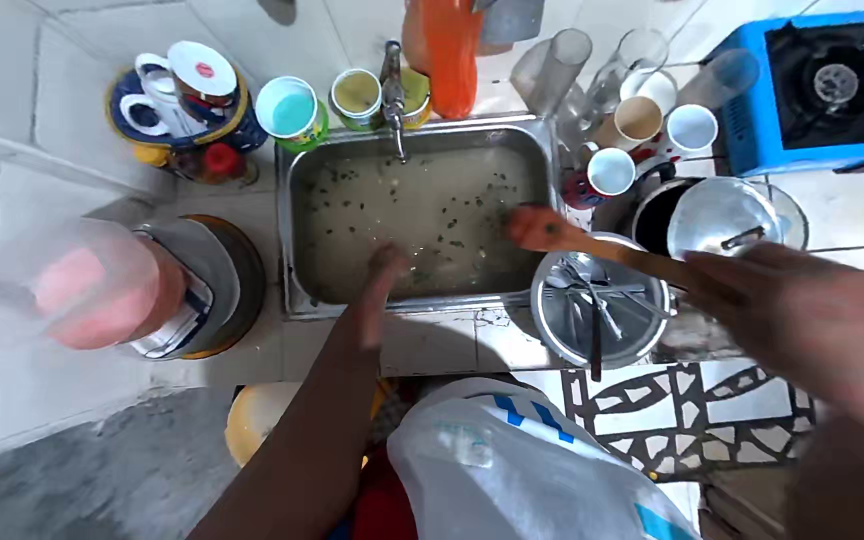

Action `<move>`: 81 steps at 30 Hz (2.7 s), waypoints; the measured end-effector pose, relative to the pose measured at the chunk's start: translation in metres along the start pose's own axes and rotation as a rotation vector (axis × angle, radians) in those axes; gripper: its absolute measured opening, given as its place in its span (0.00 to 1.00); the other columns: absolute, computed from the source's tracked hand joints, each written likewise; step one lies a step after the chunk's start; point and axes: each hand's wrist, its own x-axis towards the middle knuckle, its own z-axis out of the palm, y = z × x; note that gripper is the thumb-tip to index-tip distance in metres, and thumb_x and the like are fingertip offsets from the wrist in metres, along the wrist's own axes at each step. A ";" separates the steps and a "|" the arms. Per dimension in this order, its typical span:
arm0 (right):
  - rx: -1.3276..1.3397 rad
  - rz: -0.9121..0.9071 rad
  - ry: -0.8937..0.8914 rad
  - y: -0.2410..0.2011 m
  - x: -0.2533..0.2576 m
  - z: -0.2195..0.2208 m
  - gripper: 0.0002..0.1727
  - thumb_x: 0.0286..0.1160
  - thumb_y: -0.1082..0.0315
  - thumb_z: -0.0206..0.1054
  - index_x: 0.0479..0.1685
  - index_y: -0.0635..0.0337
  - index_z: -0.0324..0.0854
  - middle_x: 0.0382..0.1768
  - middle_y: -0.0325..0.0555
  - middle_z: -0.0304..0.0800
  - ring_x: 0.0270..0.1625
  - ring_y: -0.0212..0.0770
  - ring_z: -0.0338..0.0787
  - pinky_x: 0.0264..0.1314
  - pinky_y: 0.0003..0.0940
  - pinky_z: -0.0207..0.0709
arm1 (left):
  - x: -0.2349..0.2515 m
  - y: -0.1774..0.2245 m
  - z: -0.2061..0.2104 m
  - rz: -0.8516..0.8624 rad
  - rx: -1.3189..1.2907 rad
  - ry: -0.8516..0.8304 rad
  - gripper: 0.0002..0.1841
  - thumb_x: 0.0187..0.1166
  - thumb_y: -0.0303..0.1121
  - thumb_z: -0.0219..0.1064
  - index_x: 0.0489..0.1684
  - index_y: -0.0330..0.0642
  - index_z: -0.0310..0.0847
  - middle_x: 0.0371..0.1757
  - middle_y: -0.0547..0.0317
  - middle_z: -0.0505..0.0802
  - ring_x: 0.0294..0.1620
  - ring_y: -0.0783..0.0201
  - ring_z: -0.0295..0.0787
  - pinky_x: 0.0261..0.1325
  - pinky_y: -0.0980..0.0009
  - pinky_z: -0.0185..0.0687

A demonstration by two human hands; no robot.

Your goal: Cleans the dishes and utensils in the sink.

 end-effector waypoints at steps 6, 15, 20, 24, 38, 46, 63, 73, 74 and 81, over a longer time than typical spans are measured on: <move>0.128 0.058 -0.450 -0.150 0.185 0.143 0.18 0.76 0.68 0.68 0.64 0.62 0.84 0.65 0.66 0.84 0.65 0.69 0.86 0.58 0.70 0.82 | 0.003 0.002 -0.004 -0.085 -0.775 0.105 0.29 0.95 0.51 0.46 0.80 0.37 0.73 0.76 0.35 0.82 0.78 0.39 0.77 0.78 0.38 0.70; 0.455 0.050 -0.662 -0.221 0.223 0.271 0.23 0.87 0.56 0.62 0.65 0.68 0.82 0.62 0.69 0.87 0.68 0.68 0.86 0.70 0.69 0.76 | -0.014 -0.001 -0.001 -0.569 -1.817 -0.124 0.27 0.85 0.42 0.65 0.80 0.42 0.67 0.73 0.44 0.79 0.67 0.50 0.79 0.64 0.54 0.80; 0.174 -0.060 -0.646 -0.241 0.187 0.189 0.21 0.78 0.57 0.69 0.64 0.59 0.85 0.57 0.64 0.90 0.64 0.68 0.86 0.72 0.71 0.70 | 0.005 -0.011 0.002 -0.422 -2.173 -0.076 0.15 0.91 0.36 0.55 0.68 0.39 0.74 0.58 0.51 0.88 0.55 0.58 0.87 0.57 0.60 0.85; 0.043 -0.182 -0.588 -0.221 0.166 0.131 0.15 0.79 0.60 0.67 0.53 0.60 0.89 0.46 0.56 0.94 0.59 0.59 0.90 0.89 0.66 0.52 | 0.020 -0.024 -0.002 -0.497 -1.926 0.039 0.23 0.89 0.45 0.59 0.73 0.38 0.74 0.63 0.45 0.87 0.59 0.52 0.86 0.60 0.52 0.84; 0.743 0.607 -0.282 -0.169 0.202 0.252 0.33 0.88 0.61 0.62 0.86 0.68 0.56 0.73 0.71 0.77 0.72 0.63 0.84 0.75 0.55 0.78 | 0.068 0.045 -0.026 0.084 -0.054 0.053 0.23 0.88 0.40 0.57 0.73 0.33 0.79 0.76 0.35 0.82 0.77 0.37 0.78 0.74 0.37 0.74; 0.859 0.629 -0.475 -0.179 0.209 0.296 0.36 0.89 0.62 0.58 0.90 0.69 0.49 0.80 0.70 0.70 0.79 0.60 0.79 0.80 0.51 0.74 | 0.047 0.058 0.007 0.156 -0.046 0.043 0.27 0.88 0.31 0.58 0.86 0.33 0.64 0.82 0.35 0.77 0.82 0.38 0.74 0.81 0.41 0.69; 1.014 0.403 -0.032 -0.126 0.111 0.162 0.19 0.89 0.70 0.56 0.74 0.65 0.69 0.54 0.58 0.89 0.43 0.48 0.93 0.47 0.49 0.88 | 0.010 -0.023 -0.056 0.155 0.016 0.002 0.22 0.94 0.38 0.50 0.81 0.42 0.72 0.68 0.30 0.87 0.68 0.30 0.85 0.67 0.30 0.77; 0.217 0.349 -0.049 0.015 -0.004 0.061 0.18 0.75 0.67 0.74 0.63 0.57 0.87 0.51 0.63 0.90 0.46 0.70 0.91 0.41 0.79 0.76 | -0.104 0.020 -0.095 -0.135 -1.392 -0.317 0.15 0.93 0.31 0.50 0.72 0.43 0.71 0.46 0.59 0.89 0.27 0.74 0.81 0.30 0.80 0.79; 0.183 0.353 -0.078 0.028 -0.017 0.052 0.17 0.75 0.66 0.74 0.63 0.55 0.88 0.50 0.62 0.90 0.44 0.70 0.90 0.39 0.79 0.76 | -0.128 0.041 -0.095 -0.107 -1.445 -0.367 0.15 0.93 0.31 0.50 0.71 0.43 0.73 0.45 0.60 0.88 0.28 0.73 0.82 0.31 0.80 0.80; 0.103 0.322 -0.199 0.088 -0.073 0.038 0.10 0.74 0.62 0.75 0.50 0.53 0.92 0.38 0.54 0.92 0.38 0.61 0.91 0.37 0.73 0.78 | -0.246 0.195 -0.042 -0.085 -1.495 -0.871 0.13 0.93 0.27 0.47 0.67 0.33 0.70 0.43 0.52 0.90 0.40 0.62 0.92 0.50 0.65 0.91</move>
